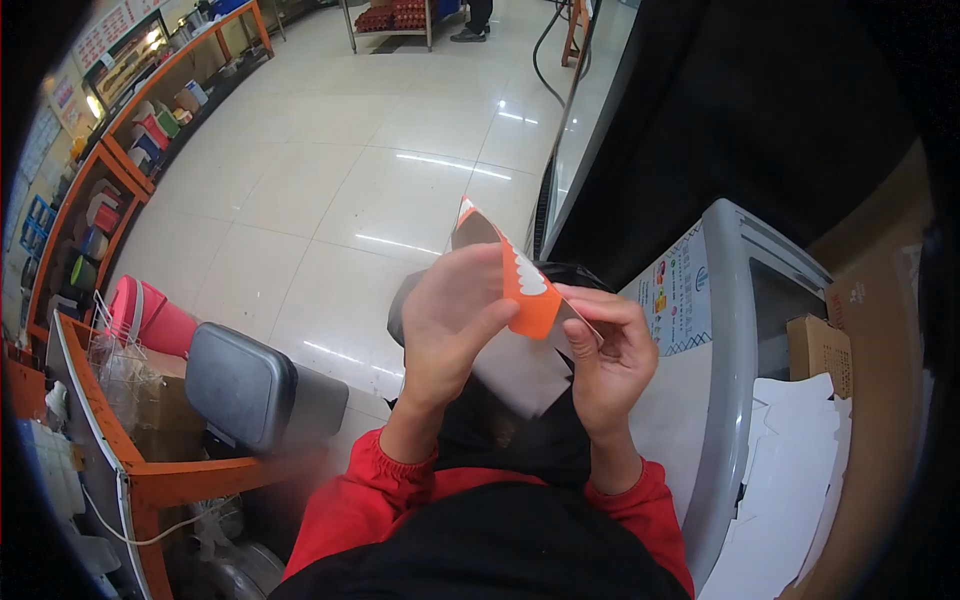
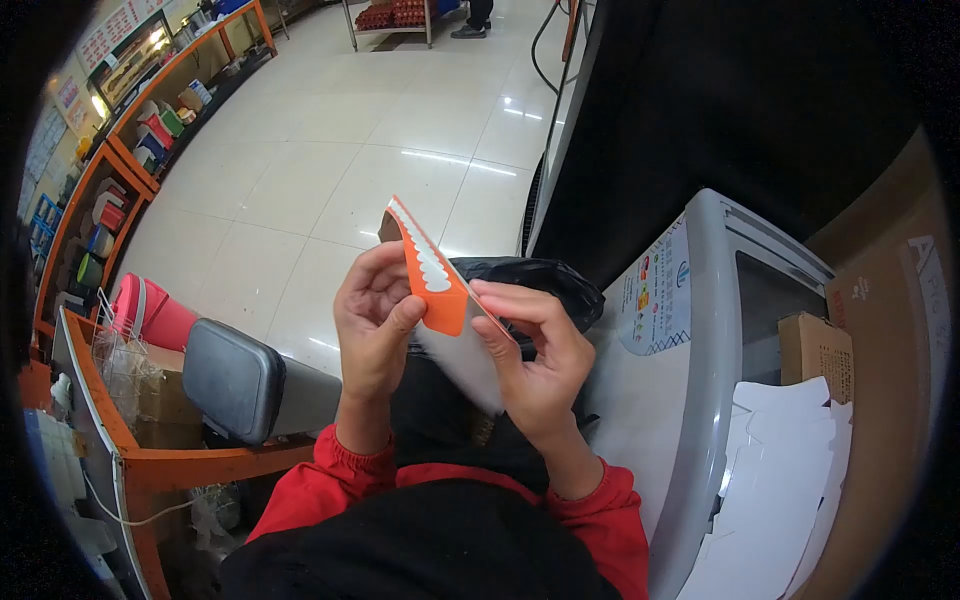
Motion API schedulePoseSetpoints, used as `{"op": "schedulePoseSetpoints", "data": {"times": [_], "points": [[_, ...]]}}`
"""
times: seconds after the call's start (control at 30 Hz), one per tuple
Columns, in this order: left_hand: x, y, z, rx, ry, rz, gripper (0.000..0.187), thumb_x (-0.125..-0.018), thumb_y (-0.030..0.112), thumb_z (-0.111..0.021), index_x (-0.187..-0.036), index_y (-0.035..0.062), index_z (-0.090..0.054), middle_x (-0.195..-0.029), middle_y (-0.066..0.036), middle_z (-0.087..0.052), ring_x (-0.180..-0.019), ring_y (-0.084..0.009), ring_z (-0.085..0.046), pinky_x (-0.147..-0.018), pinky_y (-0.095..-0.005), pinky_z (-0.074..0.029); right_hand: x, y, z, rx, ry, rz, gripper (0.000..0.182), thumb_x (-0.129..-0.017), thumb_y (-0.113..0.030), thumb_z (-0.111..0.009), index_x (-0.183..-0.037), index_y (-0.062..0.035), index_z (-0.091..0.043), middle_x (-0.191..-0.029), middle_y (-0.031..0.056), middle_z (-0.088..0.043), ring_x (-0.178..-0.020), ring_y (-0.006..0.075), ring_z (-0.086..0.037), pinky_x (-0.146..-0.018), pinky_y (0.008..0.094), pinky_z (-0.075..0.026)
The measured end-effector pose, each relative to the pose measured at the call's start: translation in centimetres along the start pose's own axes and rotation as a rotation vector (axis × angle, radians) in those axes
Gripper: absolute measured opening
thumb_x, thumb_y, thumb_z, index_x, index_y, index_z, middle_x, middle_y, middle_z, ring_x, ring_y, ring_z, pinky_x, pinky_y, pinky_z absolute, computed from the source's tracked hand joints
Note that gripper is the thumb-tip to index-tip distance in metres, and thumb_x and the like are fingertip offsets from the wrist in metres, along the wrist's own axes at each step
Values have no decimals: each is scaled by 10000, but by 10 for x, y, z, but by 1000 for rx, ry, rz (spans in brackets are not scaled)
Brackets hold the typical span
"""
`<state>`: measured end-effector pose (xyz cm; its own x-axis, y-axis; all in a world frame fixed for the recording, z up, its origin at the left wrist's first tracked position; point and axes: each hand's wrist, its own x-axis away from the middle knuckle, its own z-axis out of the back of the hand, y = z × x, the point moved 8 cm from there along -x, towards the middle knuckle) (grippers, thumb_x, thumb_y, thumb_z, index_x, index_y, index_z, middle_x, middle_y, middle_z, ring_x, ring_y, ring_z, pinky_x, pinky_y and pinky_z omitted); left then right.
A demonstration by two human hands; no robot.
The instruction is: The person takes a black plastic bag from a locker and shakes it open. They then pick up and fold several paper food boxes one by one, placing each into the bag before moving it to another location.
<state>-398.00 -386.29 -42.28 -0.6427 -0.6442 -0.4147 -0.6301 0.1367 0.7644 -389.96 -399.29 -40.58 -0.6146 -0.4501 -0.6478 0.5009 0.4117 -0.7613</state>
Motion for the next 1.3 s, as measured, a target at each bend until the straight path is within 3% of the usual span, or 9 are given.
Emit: {"op": "schedulePoseSetpoints", "data": {"times": [0.1, 0.27, 0.57, 0.8, 1.0, 1.03, 1.13, 1.23, 1.3], "points": [[2, 8, 7, -280, 15, -102, 481, -763, -20, -655, -1192, -22, -438, -963, -117, -609, -874, -150, -603, -804, -239, -472, 2, -2, 2, -122, 7, 1, 188, -798, -48, -655, -924, 27, -537, -965, 184, -623, -866, 182, -617, -778, 266, -489], [3, 10, 13, -280, 202, -282, 387, -726, -61, -680, -1050, 10, -479, -871, -89, -625, -825, -129, -594, -741, -230, -462, 12, 18, -4, -478, 11, -250, 166, -801, -30, -650, -897, 32, -530, -1006, 206, -607, -861, 145, -599, -772, 250, -481], [15, -1, 7, -505, 189, -397, 371, -728, -79, -676, -986, 43, -439, -789, -93, -642, -781, -129, -619, -738, -212, -451, -5, 7, -3, 87, 146, -13, 71, -734, 44, -665, -756, 23, -601, -866, 97, -547, -779, 128, -567, -766, 271, -507], [14, -5, -3, -447, 84, -249, 282, -741, -92, -650, -949, -7, -481, -870, -159, -651, -879, -173, -634, -774, -234, -501, -4, 18, 3, 78, 188, -15, 69, -728, 27, -678, -770, 13, -625, -787, 83, -576, -756, 135, -577, -764, 289, -507], [11, -12, 9, -386, 171, -151, 228, -767, -94, -618, -953, -12, -516, -917, -137, -627, -825, -168, -637, -731, -230, -514, -1, 4, -14, 412, 108, 141, 116, -754, -11, -651, -870, -16, -657, -844, 125, -598, -766, 230, -598, -766, 327, -501], [13, -16, 13, -384, 207, -147, 223, -769, -87, -619, -954, -13, -520, -929, -135, -622, -822, -172, -636, -727, -230, -516, 13, 12, -24, 466, 6, 42, 270, -800, -34, -587, -1068, -21, -612, -1027, 169, -561, -927, 293, -565, -848, 376, -459], [18, -30, 21, -466, 226, -148, 236, -785, -63, -615, -993, -19, -512, -973, -136, -606, -852, -196, -631, -731, -237, -518, 33, 23, -50, 635, -39, 77, 450, -840, -25, -502, -1280, 20, -418, -1254, 190, -389, -1139, 330, -409, -977, 396, -331], [24, -25, 12, -382, 212, -177, 273, -786, -69, -610, -1027, -22, -490, -967, -133, -605, -888, -205, -625, -756, -242, -513, 32, 38, -40, 321, -87, -46, 431, -848, -26, -489, -1273, 18, -432, -1239, 188, -396, -1142, 314, -404, -990, 391, -319], [26, -20, 13, -398, 190, -178, 306, -777, -79, -616, -1042, -19, -477, -990, -146, -604, -918, -195, -618, -785, -245, -505, 30, 38, -28, 113, 22, -77, 307, -831, -25, -556, -1132, 30, -532, -1138, 160, -478, -1056, 263, -483, -967, 380, -357]]}}
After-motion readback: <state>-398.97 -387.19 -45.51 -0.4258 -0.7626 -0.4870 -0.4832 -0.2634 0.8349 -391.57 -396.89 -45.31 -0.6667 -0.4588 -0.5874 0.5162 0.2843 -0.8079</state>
